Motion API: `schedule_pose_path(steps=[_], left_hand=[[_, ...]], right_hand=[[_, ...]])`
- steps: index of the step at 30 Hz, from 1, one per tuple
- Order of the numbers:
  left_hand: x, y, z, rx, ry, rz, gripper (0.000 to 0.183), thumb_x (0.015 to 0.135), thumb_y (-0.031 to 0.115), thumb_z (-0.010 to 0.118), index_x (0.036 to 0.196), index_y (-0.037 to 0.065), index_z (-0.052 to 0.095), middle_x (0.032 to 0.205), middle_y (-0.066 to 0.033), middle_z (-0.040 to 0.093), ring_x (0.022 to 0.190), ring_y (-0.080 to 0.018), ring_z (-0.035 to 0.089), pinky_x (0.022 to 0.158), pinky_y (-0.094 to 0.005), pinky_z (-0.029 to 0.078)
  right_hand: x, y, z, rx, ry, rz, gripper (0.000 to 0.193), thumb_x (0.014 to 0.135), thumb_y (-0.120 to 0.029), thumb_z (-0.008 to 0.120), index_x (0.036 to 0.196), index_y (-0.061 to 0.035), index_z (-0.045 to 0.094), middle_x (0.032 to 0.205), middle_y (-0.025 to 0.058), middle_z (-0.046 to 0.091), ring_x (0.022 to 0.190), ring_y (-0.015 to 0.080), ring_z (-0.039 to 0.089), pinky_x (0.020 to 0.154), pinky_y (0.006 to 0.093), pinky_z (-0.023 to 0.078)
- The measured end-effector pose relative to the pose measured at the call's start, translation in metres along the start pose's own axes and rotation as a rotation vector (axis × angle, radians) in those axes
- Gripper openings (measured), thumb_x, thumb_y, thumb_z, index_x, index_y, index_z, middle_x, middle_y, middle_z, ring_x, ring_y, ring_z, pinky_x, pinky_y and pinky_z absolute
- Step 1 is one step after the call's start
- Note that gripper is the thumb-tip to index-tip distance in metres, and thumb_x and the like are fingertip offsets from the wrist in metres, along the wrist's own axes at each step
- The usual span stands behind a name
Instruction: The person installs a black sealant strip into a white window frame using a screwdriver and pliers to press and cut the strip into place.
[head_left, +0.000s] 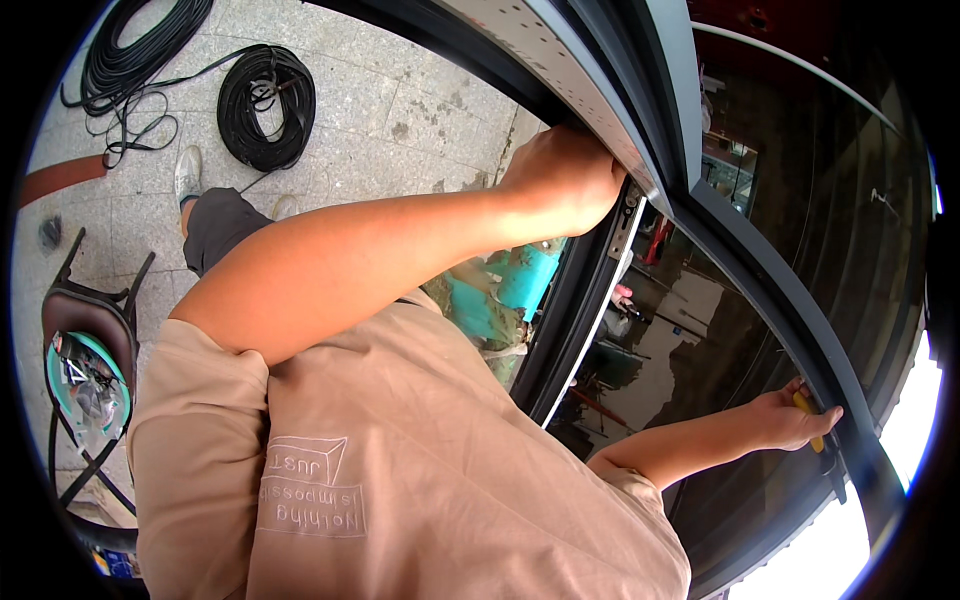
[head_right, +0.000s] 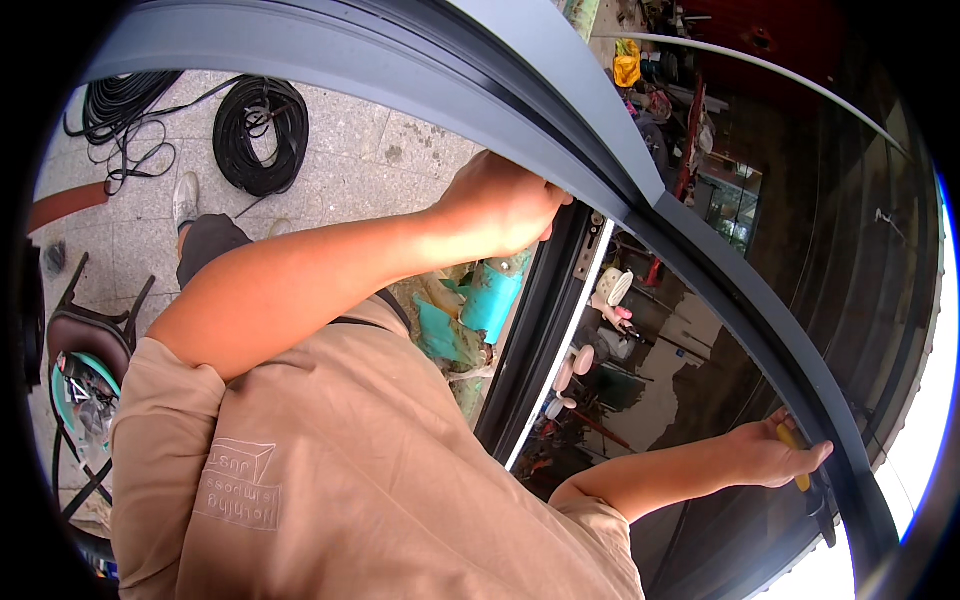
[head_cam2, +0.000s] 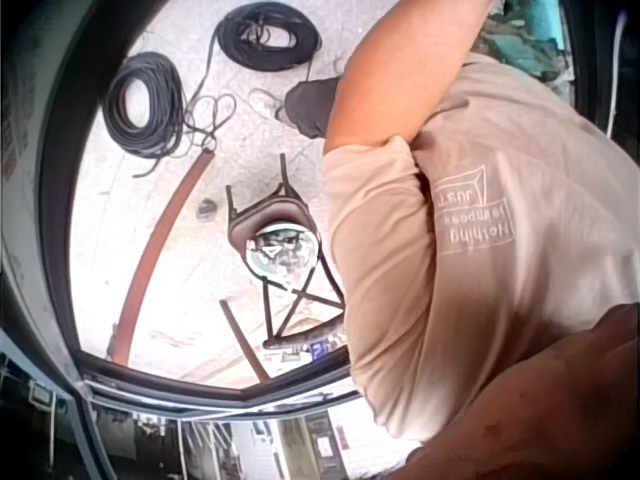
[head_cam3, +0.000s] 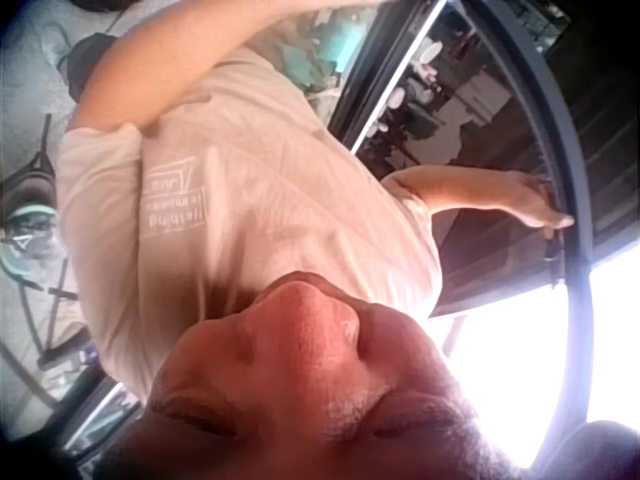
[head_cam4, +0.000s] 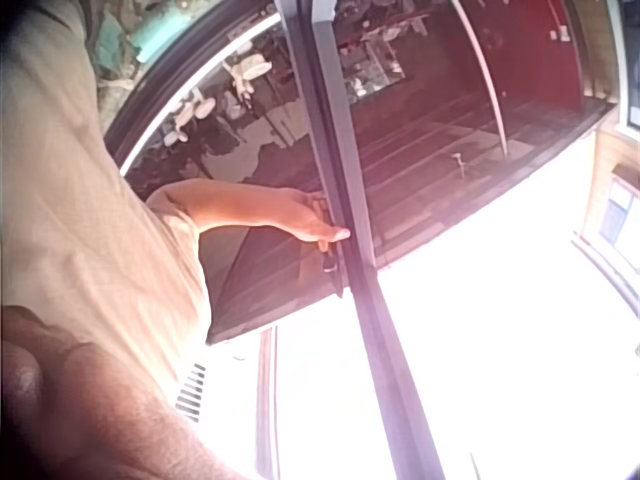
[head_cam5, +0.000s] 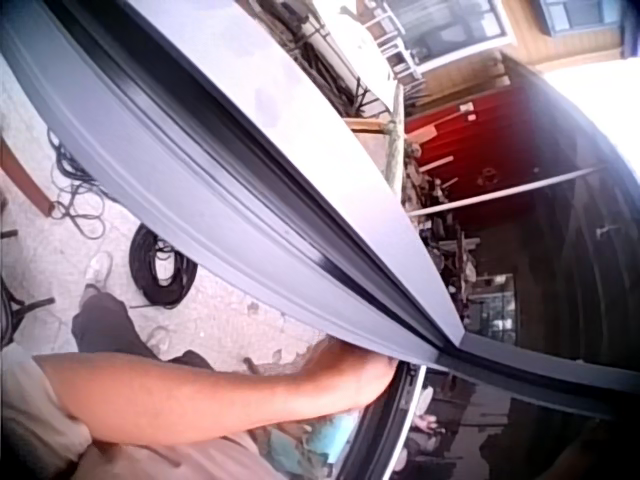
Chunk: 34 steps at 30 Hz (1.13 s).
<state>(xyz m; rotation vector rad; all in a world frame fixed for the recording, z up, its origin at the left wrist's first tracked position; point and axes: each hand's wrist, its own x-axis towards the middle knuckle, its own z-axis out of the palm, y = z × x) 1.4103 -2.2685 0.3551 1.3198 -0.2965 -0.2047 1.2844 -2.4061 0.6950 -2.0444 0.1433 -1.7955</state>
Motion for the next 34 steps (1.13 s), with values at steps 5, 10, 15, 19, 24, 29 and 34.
schedule_pose_path(steps=[5, 10, 15, 19, 24, 29, 34], left_hand=[[0.011, 0.021, -0.01, -0.738, -0.211, -0.398, 0.037, 0.116, 0.03, 0.054, 0.118, 0.002, 0.077, 0.101, -0.016, 0.079, 0.076, -0.0213, 0.077, 0.062, -0.0365, 0.058], [0.012, 0.013, -0.038, -0.636, -0.405, -0.374, 0.037, 0.117, 0.034, 0.052, 0.122, 0.005, 0.074, 0.096, -0.008, 0.073, 0.069, -0.0124, 0.068, 0.057, -0.0286, 0.048], [0.016, -0.005, -0.03, -0.392, -0.36, -0.298, 0.042, 0.115, 0.04, 0.052, 0.112, 0.007, 0.077, 0.091, -0.0073, 0.075, 0.078, -0.0163, 0.071, 0.067, -0.0343, 0.053], [0.013, -0.011, -0.019, -0.41, -0.191, -0.201, 0.051, 0.115, 0.047, 0.051, 0.099, 0.009, 0.08, 0.085, -0.0063, 0.08, 0.081, -0.0207, 0.074, 0.079, -0.0414, 0.059], [0.011, -0.006, -0.022, -0.246, -0.223, -0.174, 0.05, 0.116, 0.04, 0.048, 0.097, 0.009, 0.081, 0.089, -0.0084, 0.082, 0.087, -0.0208, 0.077, 0.085, -0.0431, 0.061], [0.014, -0.003, -0.021, -0.168, -0.281, -0.122, 0.05, 0.118, 0.039, 0.044, 0.108, 0.008, 0.081, 0.088, -0.0101, 0.082, 0.086, -0.0211, 0.078, 0.083, -0.0425, 0.062], [0.01, 0.014, -0.018, -0.58, -0.251, -0.361, 0.049, 0.118, 0.046, 0.045, 0.124, 0.01, 0.078, 0.119, -0.0186, 0.083, 0.098, -0.0319, 0.081, 0.1, -0.0526, 0.062]], right_hand=[[-0.001, -0.002, 0.0, 0.007, -0.005, 0.01, 0.047, 0.11, -0.041, 0.071, 0.122, 0.0039, 0.076, 0.106, 0.0139, 0.08, 0.089, 0.0247, 0.079, 0.081, 0.0351, 0.064], [-0.001, -0.002, 0.001, -0.001, -0.014, -0.007, 0.046, 0.109, -0.042, 0.072, 0.122, 0.0018, 0.077, 0.106, 0.0133, 0.081, 0.089, 0.0249, 0.079, 0.08, 0.0339, 0.064], [-0.003, 0.0, 0.005, 0.067, -0.001, -0.031, 0.044, 0.109, -0.038, 0.073, 0.114, 0.0053, 0.076, 0.099, 0.0153, 0.077, 0.081, 0.0247, 0.074, 0.072, 0.0329, 0.059], [0.002, 0.001, 0.0, -0.026, -0.02, -0.023, 0.048, 0.11, -0.044, 0.068, 0.123, 0.0011, 0.076, 0.106, 0.014, 0.08, 0.091, 0.0259, 0.08, 0.078, 0.0333, 0.065], [0.003, 0.002, -0.003, -0.021, -0.045, -0.023, 0.049, 0.11, -0.045, 0.067, 0.123, 0.0016, 0.076, 0.108, 0.0145, 0.08, 0.09, 0.0263, 0.08, 0.079, 0.0344, 0.065], [0.001, 0.001, -0.002, -0.021, -0.027, -0.03, 0.049, 0.111, -0.044, 0.067, 0.122, 0.0028, 0.076, 0.107, 0.0149, 0.08, 0.09, 0.027, 0.08, 0.08, 0.0348, 0.065], [0.014, 0.008, -0.011, -0.037, -0.07, -0.024, 0.05, 0.111, -0.047, 0.066, 0.124, -0.0001, 0.077, 0.108, 0.0147, 0.081, 0.091, 0.0301, 0.081, 0.08, 0.0365, 0.066]])
